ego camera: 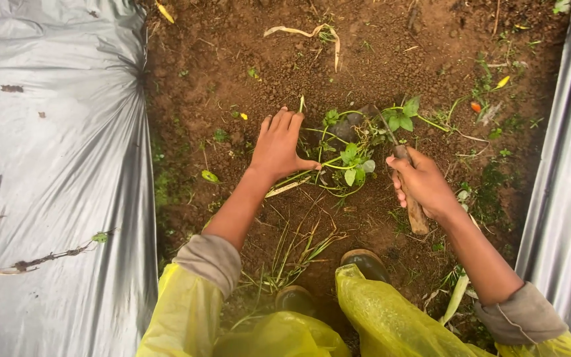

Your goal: The person uses a hoe to loosen soil and remove weeds from a garden bed between rows covered with plastic mulch. They repeatedly strike the ground with the hoe and pull out the uprooted weeds by hand, clearing the area.

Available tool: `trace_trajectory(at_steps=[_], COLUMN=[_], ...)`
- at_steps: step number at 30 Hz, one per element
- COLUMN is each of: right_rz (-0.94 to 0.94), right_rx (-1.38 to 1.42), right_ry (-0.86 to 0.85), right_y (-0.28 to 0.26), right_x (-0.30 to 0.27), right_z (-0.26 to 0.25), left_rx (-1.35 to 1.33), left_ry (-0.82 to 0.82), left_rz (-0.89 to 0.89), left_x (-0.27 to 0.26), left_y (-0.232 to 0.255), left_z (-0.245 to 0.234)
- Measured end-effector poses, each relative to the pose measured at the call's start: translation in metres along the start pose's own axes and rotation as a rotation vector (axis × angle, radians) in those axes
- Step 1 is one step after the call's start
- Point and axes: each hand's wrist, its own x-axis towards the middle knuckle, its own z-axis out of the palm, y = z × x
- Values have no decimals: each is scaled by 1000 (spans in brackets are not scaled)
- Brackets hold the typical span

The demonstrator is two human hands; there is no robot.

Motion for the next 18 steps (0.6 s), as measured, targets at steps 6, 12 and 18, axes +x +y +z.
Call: trace_trajectory(at_steps=[6,12,18], right_rz=[-69,-293,-400], right_rx=[-56,-82,-69], right_ry=[86,254,439], right_y=[-2,-28,-33], right_x=[-1,-25,-47], right_z=[4,15,-21], left_rx=[71,130,236], left_ry=[-23,30,140], left_rz=[65,110,83], left_x=[3,-4,9], left_y=[5,11,15], left_z=[26,49,77])
